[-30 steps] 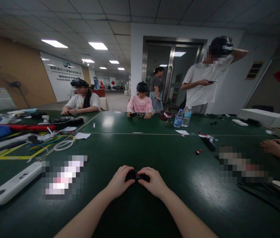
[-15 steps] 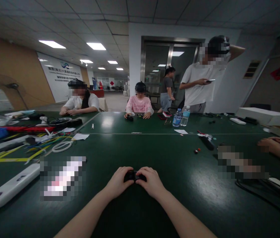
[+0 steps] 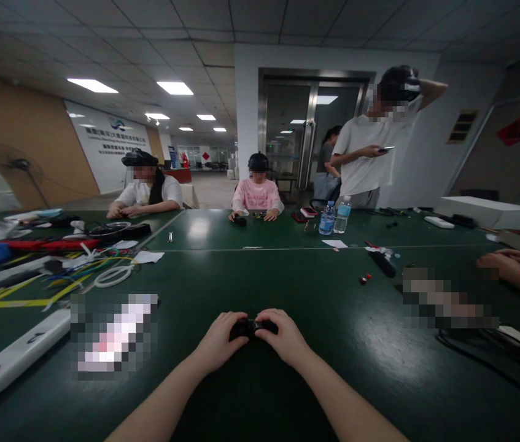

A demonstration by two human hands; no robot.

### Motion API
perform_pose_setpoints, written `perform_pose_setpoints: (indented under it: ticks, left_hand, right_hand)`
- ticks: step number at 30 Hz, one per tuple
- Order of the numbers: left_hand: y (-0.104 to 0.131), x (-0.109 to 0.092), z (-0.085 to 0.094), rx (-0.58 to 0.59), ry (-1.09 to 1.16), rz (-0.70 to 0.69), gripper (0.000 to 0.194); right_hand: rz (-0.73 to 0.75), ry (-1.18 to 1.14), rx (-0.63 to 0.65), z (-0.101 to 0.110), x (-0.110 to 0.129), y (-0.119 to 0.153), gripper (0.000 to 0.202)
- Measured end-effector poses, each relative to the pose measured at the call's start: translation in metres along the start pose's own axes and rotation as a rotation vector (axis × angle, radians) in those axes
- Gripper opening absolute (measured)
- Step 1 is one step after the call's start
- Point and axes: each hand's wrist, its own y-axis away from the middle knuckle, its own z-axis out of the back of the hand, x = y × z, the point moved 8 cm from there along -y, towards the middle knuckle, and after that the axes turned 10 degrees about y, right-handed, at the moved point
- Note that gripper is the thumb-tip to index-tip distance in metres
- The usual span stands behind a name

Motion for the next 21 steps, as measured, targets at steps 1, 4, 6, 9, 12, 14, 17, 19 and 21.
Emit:
perform_pose_setpoints:
  ticks: [1,4,6,9,12,14,17,19,21]
  left_hand:
    - [0.000,0.000,0.000,0.001,0.004,0.001,0.043]
    - [0.001,0.000,0.001,-0.001,0.009,-0.002,0.044]
    - [0.001,-0.002,0.001,0.000,0.010,-0.012,0.044]
    - [0.001,-0.004,0.001,0.000,0.001,-0.020,0.044]
    - [0.001,-0.005,0.001,0.003,-0.008,-0.012,0.044]
    - [0.002,-0.004,0.001,0.006,-0.003,-0.003,0.044]
    - [0.003,-0.004,0.002,0.003,0.018,-0.008,0.043]
    - [0.003,-0.004,0.002,0.000,0.029,-0.016,0.043]
    - [0.003,-0.004,0.003,-0.003,0.027,-0.021,0.043]
  right_hand:
    - [-0.018,-0.008,0.001,0.000,-0.002,0.000,0.019]
    - [-0.066,-0.028,-0.001,0.001,-0.009,0.001,0.020]
    - [-0.070,-0.043,-0.016,0.004,-0.013,0.000,0.020]
    - [-0.060,-0.070,-0.055,0.010,-0.018,-0.001,0.024]
    - [-0.047,-0.087,-0.081,0.017,-0.022,-0.002,0.027]
    - [-0.048,-0.083,-0.087,0.021,-0.024,-0.002,0.027]
    - [-0.046,-0.082,-0.115,0.026,-0.027,-0.002,0.028]
    - [-0.036,-0.091,-0.152,0.031,-0.028,-0.001,0.027]
    - [-0.030,-0.097,-0.186,0.035,-0.029,-0.001,0.027]
